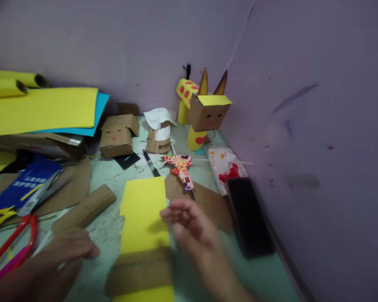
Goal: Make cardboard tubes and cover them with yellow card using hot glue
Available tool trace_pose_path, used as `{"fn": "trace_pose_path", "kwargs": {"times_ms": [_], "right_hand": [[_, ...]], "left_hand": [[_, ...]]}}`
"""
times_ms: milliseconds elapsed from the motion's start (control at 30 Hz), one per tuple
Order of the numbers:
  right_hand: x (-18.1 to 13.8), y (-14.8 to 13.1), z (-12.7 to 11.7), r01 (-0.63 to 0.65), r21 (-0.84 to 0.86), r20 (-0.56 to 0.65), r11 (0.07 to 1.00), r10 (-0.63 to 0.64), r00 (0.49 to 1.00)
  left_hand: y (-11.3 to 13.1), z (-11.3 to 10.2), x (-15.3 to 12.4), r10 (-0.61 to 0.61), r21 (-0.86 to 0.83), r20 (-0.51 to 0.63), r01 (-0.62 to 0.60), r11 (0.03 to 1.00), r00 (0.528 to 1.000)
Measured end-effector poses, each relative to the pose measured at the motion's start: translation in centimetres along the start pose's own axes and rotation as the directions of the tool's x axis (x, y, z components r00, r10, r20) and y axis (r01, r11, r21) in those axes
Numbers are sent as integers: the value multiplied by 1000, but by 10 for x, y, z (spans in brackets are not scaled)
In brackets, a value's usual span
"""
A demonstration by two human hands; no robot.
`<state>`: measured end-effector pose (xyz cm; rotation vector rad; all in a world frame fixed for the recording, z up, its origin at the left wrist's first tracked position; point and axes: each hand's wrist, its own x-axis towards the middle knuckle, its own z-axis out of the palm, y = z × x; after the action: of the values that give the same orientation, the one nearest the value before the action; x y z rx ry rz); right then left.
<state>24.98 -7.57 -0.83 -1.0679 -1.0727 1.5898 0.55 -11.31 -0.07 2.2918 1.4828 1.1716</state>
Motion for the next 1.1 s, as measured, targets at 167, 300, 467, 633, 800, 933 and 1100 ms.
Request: {"fn": "trace_pose_path", "kwargs": {"times_ms": [167, 300, 467, 633, 800, 933, 1100], "right_hand": [[13, -10, 25, -41, 162, 175, 986, 13, 984], [5, -7, 33, -130, 210, 291, 969, 65, 955], [-11, -10, 35, -224, 200, 418, 954, 124, 900], [-12, -9, 36, -167, 194, 406, 967, 76, 911], [-21, -7, 14, -15, -57, 214, 998, 27, 977], [-39, -1, -16, -39, -460, -72, 887, 6, 997], [-51, 17, -33, -191, -606, -173, 772, 106, 979]], "left_hand": [[24, 14, 43, 50, 199, -111, -27, 980, 993], [24, 29, 46, 160, 301, -60, -134, 944, 985], [21, 32, 39, 179, 319, -91, -141, 937, 980], [20, 30, 39, 31, 109, -44, -26, 994, 999], [15, 15, 35, -61, 105, -65, 67, 992, 996], [6, 2, 12, -204, 202, -21, 204, 958, 979], [0, -3, -26, -439, 361, -26, 419, 833, 898]]}}
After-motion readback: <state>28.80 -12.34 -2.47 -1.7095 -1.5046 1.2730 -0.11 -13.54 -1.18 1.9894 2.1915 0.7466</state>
